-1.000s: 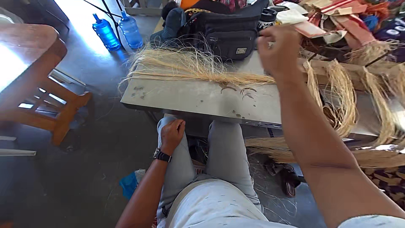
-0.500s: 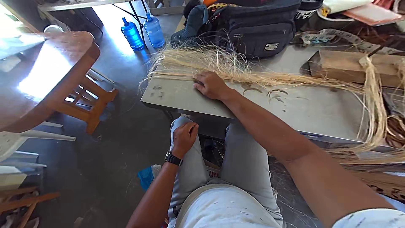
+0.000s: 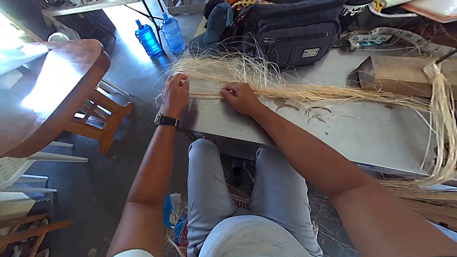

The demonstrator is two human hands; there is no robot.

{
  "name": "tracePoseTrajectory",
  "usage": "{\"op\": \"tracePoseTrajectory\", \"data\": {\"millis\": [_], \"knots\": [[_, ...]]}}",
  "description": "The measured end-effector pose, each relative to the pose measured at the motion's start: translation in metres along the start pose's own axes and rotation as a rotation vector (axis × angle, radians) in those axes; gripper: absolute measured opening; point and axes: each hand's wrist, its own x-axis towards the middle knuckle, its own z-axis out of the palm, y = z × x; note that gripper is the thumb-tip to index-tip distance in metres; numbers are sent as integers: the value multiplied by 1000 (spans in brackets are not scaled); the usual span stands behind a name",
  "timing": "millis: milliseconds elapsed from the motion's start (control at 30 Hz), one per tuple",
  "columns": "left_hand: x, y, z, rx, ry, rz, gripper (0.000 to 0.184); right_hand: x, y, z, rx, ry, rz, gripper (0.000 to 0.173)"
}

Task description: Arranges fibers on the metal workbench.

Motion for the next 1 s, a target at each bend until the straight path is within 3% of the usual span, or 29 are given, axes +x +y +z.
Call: {"op": "tracePoseTrajectory", "data": {"millis": [133,433,533,633,800,1000], "knots": [[13,-9,41,221,-59,-87,32,6,4,-1,47,48,-1,27],[15,-10,38,211,-60,-170,20,19,-3,-8,-49,194,-38,24],[16,-12,39,220,-64,-174,20,32,-18,-11,-125,134,-102,25],[16,-11,37,221,-75,-184,20,55,-26,-6,-294,-55,-100,27],[14,-12,37,217,-50,-170,23,72,17,29,-473,-172,-9,36],[14,-8,33,174,191,-105,30,64,27,29,-462,-201,-38,36]]}}
